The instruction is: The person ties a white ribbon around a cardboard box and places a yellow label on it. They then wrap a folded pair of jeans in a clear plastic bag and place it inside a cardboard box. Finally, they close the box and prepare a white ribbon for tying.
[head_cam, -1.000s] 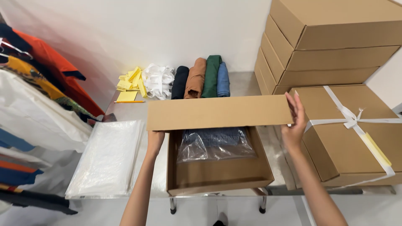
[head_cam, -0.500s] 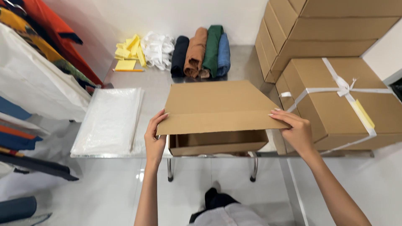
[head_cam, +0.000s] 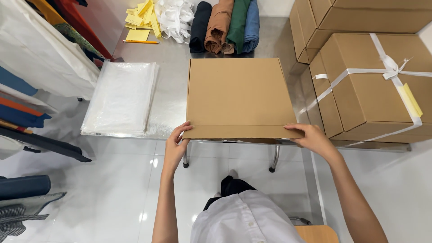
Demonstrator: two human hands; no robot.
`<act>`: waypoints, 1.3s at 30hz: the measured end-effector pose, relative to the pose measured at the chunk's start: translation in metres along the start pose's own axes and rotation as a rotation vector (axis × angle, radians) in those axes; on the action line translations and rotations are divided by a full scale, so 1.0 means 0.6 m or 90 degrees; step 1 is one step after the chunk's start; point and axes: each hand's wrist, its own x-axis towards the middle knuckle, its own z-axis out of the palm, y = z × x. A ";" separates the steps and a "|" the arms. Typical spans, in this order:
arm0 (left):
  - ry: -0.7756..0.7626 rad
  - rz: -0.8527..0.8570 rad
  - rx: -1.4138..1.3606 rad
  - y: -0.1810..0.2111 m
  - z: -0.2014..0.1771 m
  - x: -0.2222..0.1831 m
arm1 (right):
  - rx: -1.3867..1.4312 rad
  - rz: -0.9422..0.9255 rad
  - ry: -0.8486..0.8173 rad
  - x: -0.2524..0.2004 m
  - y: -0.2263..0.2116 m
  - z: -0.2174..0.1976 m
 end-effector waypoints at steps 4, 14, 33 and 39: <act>-0.015 0.006 0.037 -0.008 -0.001 -0.001 | 0.003 -0.049 -0.072 0.000 0.009 0.002; -0.015 -0.001 0.001 -0.036 0.011 -0.029 | -0.020 -0.119 -0.011 0.084 0.122 0.076; 0.017 -0.001 -0.091 -0.112 0.042 -0.022 | -0.035 -0.019 0.220 0.083 0.093 0.163; 0.016 -0.004 -0.072 -0.129 0.040 -0.023 | -0.007 -0.079 0.250 0.096 0.114 0.166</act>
